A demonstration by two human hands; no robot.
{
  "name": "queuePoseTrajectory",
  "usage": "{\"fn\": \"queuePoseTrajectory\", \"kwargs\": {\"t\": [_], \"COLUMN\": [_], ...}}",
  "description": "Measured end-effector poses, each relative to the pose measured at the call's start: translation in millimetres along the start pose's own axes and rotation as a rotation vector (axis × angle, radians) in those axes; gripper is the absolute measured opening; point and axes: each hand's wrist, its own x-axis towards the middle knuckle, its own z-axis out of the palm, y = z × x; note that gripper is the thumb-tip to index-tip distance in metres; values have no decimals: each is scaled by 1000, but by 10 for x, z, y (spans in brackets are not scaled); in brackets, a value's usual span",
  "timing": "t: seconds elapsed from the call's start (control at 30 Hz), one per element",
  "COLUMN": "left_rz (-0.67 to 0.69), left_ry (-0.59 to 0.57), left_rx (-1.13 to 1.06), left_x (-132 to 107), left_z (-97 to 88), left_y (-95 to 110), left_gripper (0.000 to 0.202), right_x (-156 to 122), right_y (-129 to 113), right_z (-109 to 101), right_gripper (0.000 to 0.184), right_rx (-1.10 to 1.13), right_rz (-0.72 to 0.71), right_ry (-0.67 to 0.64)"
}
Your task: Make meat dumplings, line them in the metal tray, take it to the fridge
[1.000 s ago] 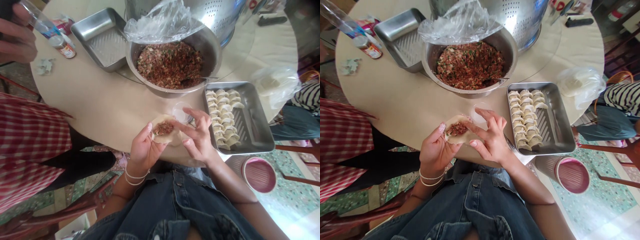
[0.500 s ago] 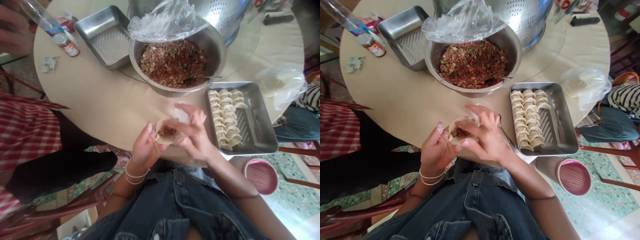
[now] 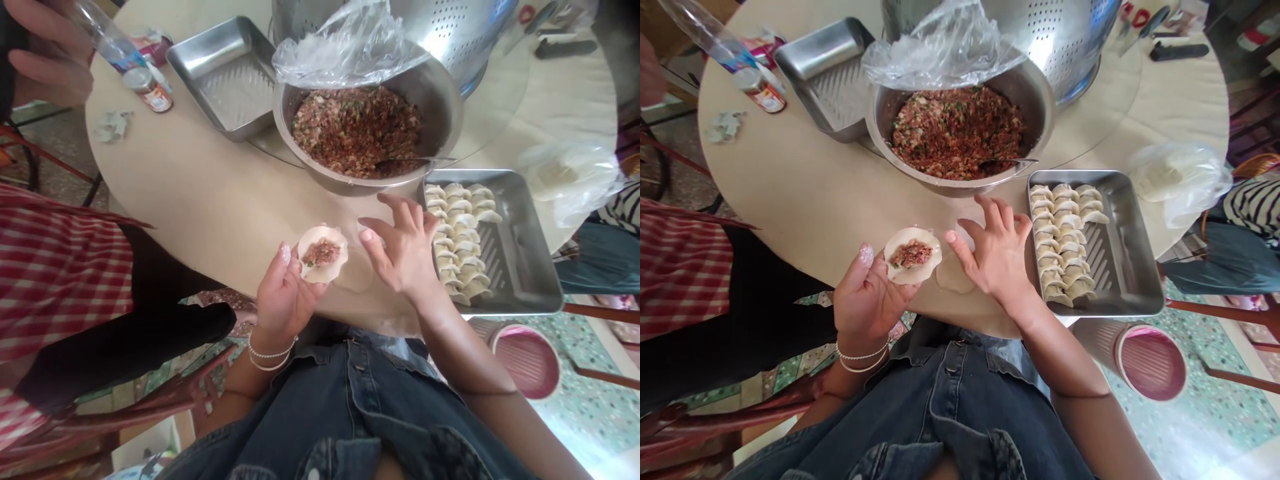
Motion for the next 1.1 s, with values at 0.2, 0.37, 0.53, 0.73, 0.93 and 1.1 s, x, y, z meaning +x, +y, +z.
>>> {"fn": "queuePoseTrajectory", "kwargs": {"t": [0.2,0.37,0.53,0.73,0.93,1.1], "left_rz": [-111,-119,-85,-25,-38,-16], "left_ry": [-90,-88,-68,-73,-77,-33], "left_rx": [-11,-10,-5,-17,3,7], "left_x": [0,23,22,-7,-11,-19], "left_z": [47,55,54,105,104,92], "left_y": [-78,-70,-47,-38,-25,20], "left_gripper": [50,50,50,58,61,65], "right_x": [-125,-179,-204,-273,-320,-356], "right_y": [-251,-269,-237,-305,-249,-148], "right_z": [-145,-163,-184,-97,-46,-57], "right_gripper": [60,58,60,58,57,50], "right_rx": [224,313,249,109,167,216], "right_rz": [-252,-359,-328,-465,-463,-398], "right_ry": [-72,-50,2,42,44,84]}}
